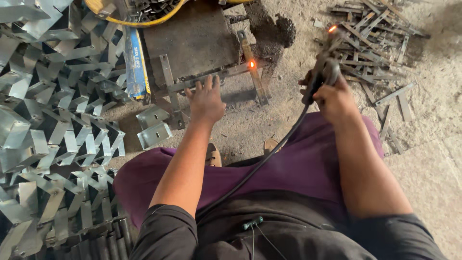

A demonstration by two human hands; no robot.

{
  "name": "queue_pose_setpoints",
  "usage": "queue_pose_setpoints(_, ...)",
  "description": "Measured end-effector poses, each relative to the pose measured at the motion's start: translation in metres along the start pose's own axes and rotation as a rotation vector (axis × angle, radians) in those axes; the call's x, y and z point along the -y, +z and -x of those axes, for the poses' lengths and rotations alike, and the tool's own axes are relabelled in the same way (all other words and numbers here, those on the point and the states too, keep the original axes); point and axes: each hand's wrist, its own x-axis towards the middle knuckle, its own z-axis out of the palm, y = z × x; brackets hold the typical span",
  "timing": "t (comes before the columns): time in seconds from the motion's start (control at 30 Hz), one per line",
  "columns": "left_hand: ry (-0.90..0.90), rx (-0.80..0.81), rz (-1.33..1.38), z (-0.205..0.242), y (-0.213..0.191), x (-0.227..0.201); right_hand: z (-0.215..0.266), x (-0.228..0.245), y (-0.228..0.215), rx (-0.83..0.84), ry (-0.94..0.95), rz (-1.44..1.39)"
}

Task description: The person joins metal strips together by positioning them on a small metal frame and using a welding tool to apply heat and sparks to the joints, repeating the process for multiple sets of strips.

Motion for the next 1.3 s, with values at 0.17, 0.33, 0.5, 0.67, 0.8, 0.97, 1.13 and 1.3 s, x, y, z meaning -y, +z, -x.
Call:
queue_pose_setpoints(0.17,0.001,0.057,-0.032,-0.007,0.001,0.001,0.037,-0.012,0.006,-0.181,-0.593,1.088)
queue_pose_setpoints(0.33,0.003,0.078,-0.013,-0.002,0.002,0.002,0.01,-0.003,-0.049,-0.484,-0.635,1.349)
queue_pose_setpoints(0.5,-0.014,0.092,0.031,0.005,-0.027,-0.006,-0.002,-0.011,-0.068,-0.494,-0.625,1.371)
queue_pose_setpoints(0.67,-0.122,-0.243,0.261,0.019,-0.037,0.035,-0.014,-0.025,-0.073,-0.478,-0.611,1.339)
queue_pose_setpoints(0.8,-0.353,-1.005,0.429,0.028,0.023,0.145,-0.018,-0.036,-0.092,-0.46,-0.414,0.901)
queue_pose_setpoints(0.97,-0.634,-0.923,0.781,0.007,0.116,0.257,-0.019,-0.047,-0.103,-0.404,-0.595,0.824)
queue_pose_setpoints(1.13,-0.619,-0.724,0.705,-0.003,0.116,0.224,-0.022,-0.046,-0.094,-0.389,-0.644,0.954)
queue_pose_setpoints(1.3,-0.597,-0.693,0.785,-0.015,0.115,0.205,-0.02,-0.048,-0.087,-0.358,-0.597,0.845)
